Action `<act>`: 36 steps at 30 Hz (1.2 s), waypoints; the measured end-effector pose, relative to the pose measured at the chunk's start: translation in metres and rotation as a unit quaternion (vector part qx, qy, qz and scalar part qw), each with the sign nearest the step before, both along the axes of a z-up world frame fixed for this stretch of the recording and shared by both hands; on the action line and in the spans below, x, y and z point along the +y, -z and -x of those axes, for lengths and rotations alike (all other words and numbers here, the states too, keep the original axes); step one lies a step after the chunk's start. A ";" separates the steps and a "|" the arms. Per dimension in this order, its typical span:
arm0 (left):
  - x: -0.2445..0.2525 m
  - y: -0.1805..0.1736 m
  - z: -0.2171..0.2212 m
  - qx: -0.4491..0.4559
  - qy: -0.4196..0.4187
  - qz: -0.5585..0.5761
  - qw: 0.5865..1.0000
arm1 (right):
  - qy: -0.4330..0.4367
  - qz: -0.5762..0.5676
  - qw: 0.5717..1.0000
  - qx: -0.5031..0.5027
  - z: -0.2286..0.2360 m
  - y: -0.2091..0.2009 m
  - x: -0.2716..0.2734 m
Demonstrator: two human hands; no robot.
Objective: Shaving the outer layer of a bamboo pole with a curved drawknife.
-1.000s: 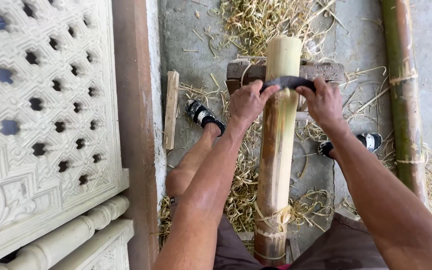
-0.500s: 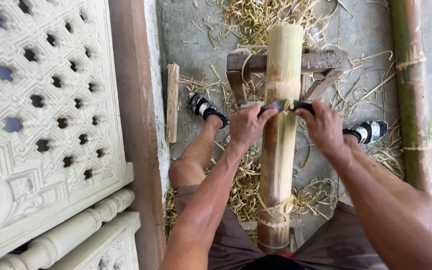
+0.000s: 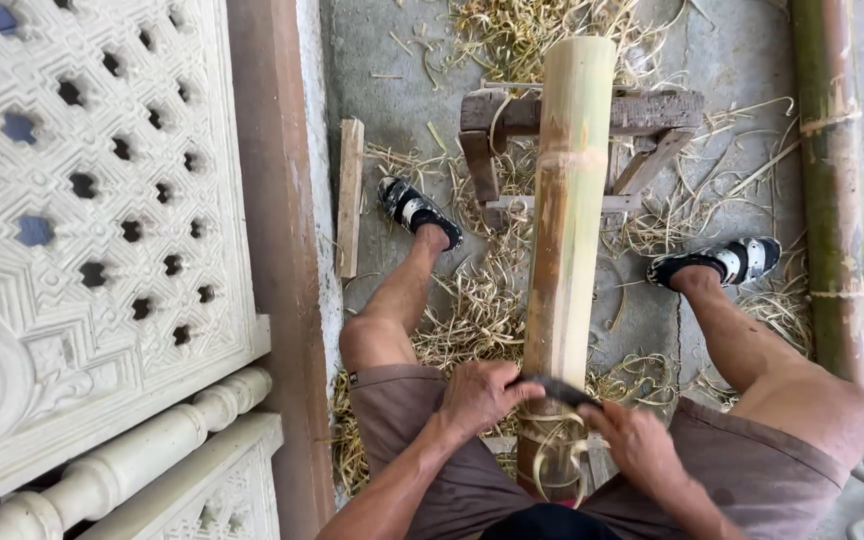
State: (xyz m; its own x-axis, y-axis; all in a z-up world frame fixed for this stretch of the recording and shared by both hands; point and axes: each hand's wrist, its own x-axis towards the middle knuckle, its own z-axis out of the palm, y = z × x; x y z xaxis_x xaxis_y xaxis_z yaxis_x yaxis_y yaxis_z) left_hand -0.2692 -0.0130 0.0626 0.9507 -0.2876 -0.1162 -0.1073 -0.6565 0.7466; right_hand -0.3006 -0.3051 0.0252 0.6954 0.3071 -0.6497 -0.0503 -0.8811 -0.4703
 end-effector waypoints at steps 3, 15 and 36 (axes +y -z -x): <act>0.003 0.025 -0.052 0.031 -0.040 -0.013 0.999 | -0.011 -0.019 0.991 -0.134 -0.090 0.006 0.014; 0.010 0.069 -0.356 -0.144 -0.148 -0.068 0.976 | 0.084 -0.110 0.926 -0.352 -0.417 0.041 0.063; -0.008 0.040 -0.167 -0.143 -0.119 -0.088 0.979 | 0.114 -0.085 0.929 -0.342 -0.214 -0.003 0.053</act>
State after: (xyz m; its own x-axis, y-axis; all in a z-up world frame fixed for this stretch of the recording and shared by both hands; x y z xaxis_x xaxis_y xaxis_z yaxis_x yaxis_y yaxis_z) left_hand -0.1020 -0.0213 0.0231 0.9892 -0.0534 0.1366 -0.1237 -0.8038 0.5819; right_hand -0.0870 -0.2525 0.0278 0.9874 0.1580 0.0123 0.1345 -0.7946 -0.5920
